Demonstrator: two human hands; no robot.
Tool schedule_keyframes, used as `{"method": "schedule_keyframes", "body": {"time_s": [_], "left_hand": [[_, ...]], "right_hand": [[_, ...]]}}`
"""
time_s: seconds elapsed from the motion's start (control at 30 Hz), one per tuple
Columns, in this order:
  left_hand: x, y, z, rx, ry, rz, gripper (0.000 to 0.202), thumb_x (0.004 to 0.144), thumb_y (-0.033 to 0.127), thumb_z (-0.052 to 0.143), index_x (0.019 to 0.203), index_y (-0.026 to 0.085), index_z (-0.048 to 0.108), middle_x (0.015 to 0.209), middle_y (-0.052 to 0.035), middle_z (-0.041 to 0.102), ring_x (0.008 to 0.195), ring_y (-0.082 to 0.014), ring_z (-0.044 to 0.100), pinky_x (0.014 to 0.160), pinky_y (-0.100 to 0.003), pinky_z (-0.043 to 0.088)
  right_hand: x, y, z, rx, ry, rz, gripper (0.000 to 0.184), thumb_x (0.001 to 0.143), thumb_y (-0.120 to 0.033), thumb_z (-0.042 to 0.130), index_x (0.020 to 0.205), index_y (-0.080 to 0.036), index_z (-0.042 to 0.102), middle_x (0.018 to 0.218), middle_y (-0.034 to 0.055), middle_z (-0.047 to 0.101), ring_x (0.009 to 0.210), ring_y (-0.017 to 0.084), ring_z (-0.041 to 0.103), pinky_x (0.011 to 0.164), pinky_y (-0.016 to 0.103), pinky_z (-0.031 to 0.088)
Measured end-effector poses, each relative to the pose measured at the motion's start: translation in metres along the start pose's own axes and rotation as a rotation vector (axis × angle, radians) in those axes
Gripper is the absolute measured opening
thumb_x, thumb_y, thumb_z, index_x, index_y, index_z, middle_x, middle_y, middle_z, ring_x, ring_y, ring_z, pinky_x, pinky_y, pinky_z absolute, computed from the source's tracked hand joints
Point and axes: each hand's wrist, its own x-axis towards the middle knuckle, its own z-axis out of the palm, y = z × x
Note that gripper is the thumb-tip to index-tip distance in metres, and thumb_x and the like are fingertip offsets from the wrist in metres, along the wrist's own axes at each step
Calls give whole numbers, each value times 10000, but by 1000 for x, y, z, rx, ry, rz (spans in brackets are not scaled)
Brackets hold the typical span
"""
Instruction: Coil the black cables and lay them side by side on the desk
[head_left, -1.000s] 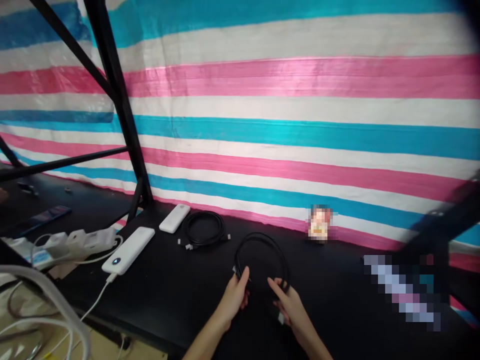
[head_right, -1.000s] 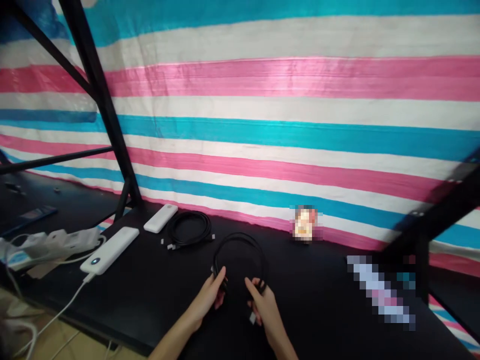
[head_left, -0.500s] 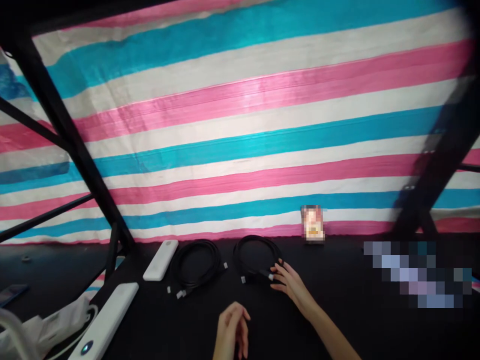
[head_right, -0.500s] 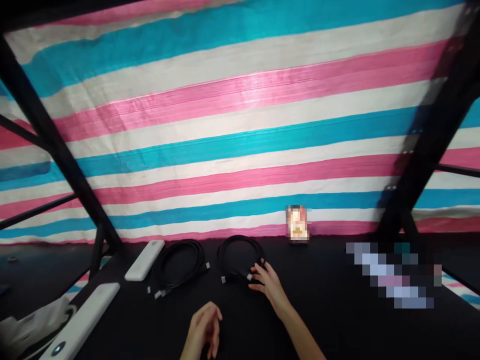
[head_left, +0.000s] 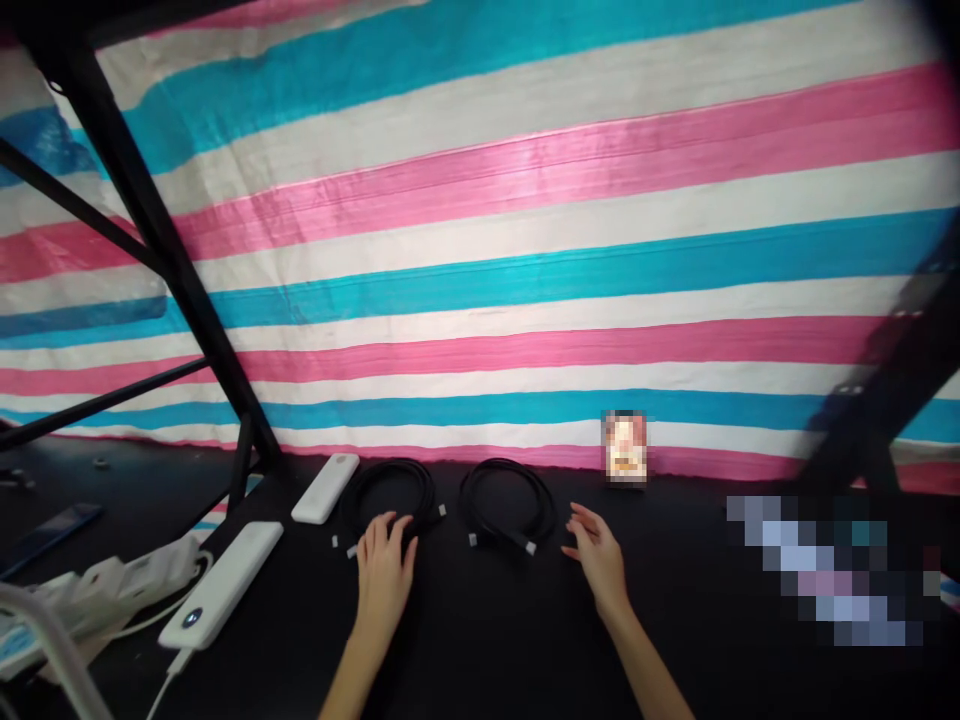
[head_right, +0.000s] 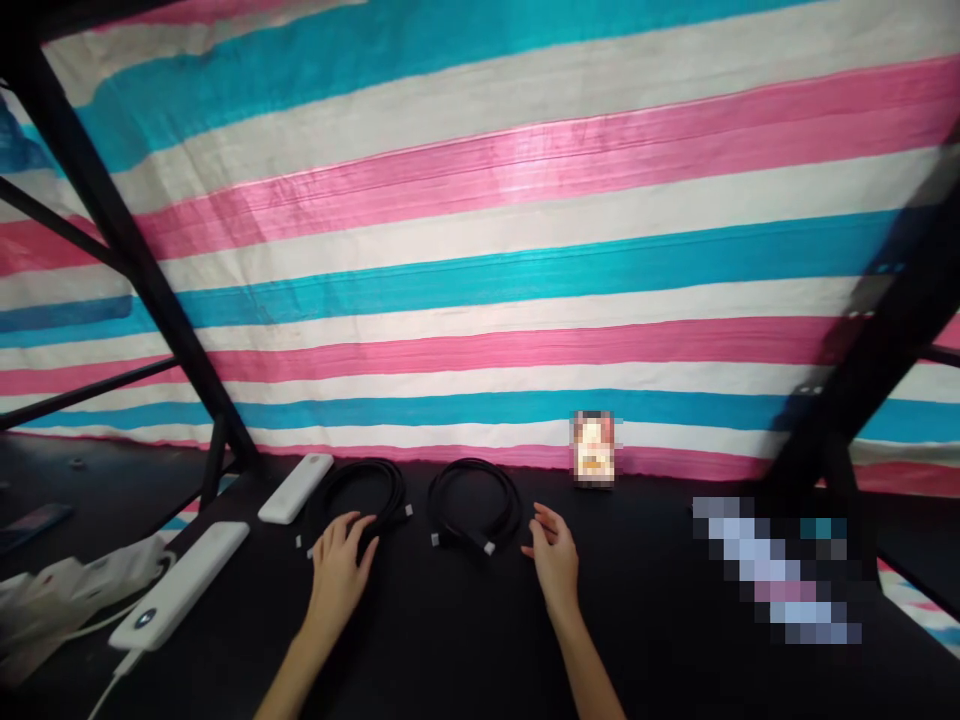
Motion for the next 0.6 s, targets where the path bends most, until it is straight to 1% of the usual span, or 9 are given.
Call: {"method": "schedule_keyframes", "body": {"time_s": [0.07,0.13,0.17,0.27,0.33,0.43,0.5,0.57,0.6], "left_hand": [[14,-13,0,113,-141,-5,312,838,202,456,1095,156,626,1069,-130,612,1054,-272,526,953,-434,316],[25,-24,-3,116,-199,0,271,806,160,485,1011,179,661,978,-89,643,975,-248,565,937,-415,330],[30,-28,-6,106,-221,5,241,791,163,507,959,191,677,933,-72,652,945,-241,577,912,-399,350],[42,-35,-15,51,-269,21,141,744,239,583,819,208,699,835,-47,659,854,-225,609,790,-332,412],[49,-36,-22,-7,-288,29,148,731,314,598,770,211,696,812,-39,662,787,-209,624,722,-299,427],[59,-36,-31,-118,-265,23,229,765,395,532,753,216,674,789,-28,678,750,-197,637,699,-282,440],[68,-36,-36,-187,-211,-5,264,786,413,476,729,217,643,732,-19,679,714,-194,639,680,-281,452],[76,-36,-41,-239,-107,-58,274,793,409,437,687,212,595,661,-12,656,640,-187,625,643,-284,458],[80,-35,-45,-258,-27,-96,277,799,403,416,676,206,567,638,-12,636,605,-183,611,624,-288,457]], "right_hand": [[-2,0,1,-9,2,-20,422,605,-371,601,972,-162,605,888,64,580,842,241,608,443,247,544],[-4,0,3,-16,9,-29,406,612,-379,587,952,-159,612,859,61,591,800,227,611,420,232,523],[-5,-1,3,-17,11,-30,404,612,-382,581,945,-156,616,844,60,596,780,221,610,411,228,513],[-8,-5,5,-10,19,-32,395,604,-391,564,911,-151,631,793,53,606,711,202,604,381,217,484],[-9,-8,6,3,28,-40,376,595,-390,558,875,-152,639,759,46,612,657,186,598,365,210,466],[-10,-13,6,16,42,-47,351,581,-386,552,826,-150,643,726,40,610,597,166,584,348,205,446],[-11,-14,7,14,49,-44,344,576,-380,544,810,-149,645,719,38,604,583,161,579,343,203,439],[-10,-14,7,14,51,-40,341,571,-373,535,802,-148,646,716,37,600,578,158,575,342,201,437],[-10,-14,6,16,50,-39,339,568,-369,533,797,-147,647,713,38,600,575,156,572,342,201,436]]}}
